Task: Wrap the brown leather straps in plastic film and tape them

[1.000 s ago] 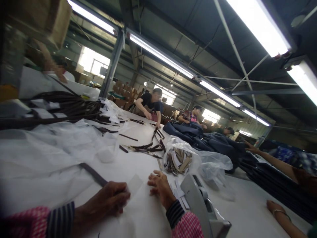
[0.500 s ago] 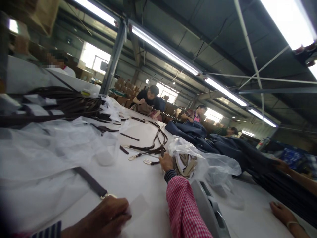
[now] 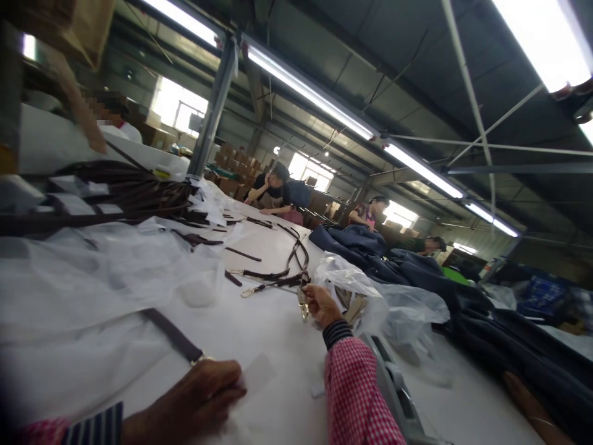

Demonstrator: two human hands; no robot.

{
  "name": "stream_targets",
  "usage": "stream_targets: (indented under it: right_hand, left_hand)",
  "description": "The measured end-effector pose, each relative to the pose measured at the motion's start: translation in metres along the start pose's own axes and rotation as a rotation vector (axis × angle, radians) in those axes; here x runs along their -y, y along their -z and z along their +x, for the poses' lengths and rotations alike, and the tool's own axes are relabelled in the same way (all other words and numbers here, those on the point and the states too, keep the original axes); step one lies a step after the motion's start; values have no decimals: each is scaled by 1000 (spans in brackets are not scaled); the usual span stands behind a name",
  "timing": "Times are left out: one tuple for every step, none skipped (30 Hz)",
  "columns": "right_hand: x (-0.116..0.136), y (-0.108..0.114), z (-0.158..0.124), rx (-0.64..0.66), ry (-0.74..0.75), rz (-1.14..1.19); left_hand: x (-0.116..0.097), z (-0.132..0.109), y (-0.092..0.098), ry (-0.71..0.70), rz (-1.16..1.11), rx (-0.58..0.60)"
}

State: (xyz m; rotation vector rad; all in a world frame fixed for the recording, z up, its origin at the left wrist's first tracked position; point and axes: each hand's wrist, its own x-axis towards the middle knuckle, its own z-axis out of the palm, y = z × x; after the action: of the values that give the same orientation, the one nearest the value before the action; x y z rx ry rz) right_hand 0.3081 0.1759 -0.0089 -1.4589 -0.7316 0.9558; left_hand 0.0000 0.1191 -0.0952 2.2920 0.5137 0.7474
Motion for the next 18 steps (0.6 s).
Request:
stream_targets:
  right_hand:
    - [6, 7, -18, 38, 7, -9]
    - [10, 14, -39, 75, 26, -13]
    - [13, 21, -62, 115, 44, -15]
    - [13, 27, -87, 155, 57, -16]
    - [12, 33, -112, 191, 63, -20]
    - [10, 38, -137, 224, 66, -27]
    - [7, 41, -161, 256, 65, -35]
    - [3, 44, -184, 292, 64, -44]
    - [-1, 46, -203, 325, 61, -46]
    - [-6, 47, -220, 351, 56, -40]
    - [-10, 47, -233, 369, 46, -22]
    - [-15, 48, -244, 378, 31, 10]
    - [-21, 48, -251, 380, 12, 54]
    - [-26, 48, -256, 387, -7, 106]
    - [-32, 49, -259, 398, -31, 159]
    - [-39, 49, -261, 415, -57, 207]
    - [-45, 50, -262, 432, -86, 243]
    - [-51, 50, -264, 450, -119, 260]
  left_hand:
    - [2, 1, 0, -8, -39, -11]
    - [4, 3, 1, 0, -103, -8]
    - [6, 5, 2, 23, -188, 6]
    - [7, 7, 3, 59, -281, 17]
    - [6, 8, 5, 97, -373, 25]
    - [4, 9, 6, 133, -458, 27]
    - [0, 9, 6, 162, -534, 29]
    - [-7, 8, 5, 178, -600, 36]
    - [-16, 5, 4, 183, -661, 58]
    - [-27, 1, 0, 188, -724, 95]
    - [-39, -3, -4, 199, -782, 137]
    - [-53, -9, -9, 214, -828, 171]
    - [-66, -15, -14, 227, -863, 193]
    - [-79, -22, -20, 235, -890, 198]
    - [-92, -30, -25, 234, -909, 193]
    - [-103, -38, -30, 224, -918, 179]
    - [-113, -46, -35, 210, -924, 162]
    - [-122, -55, -40, 203, -929, 152]
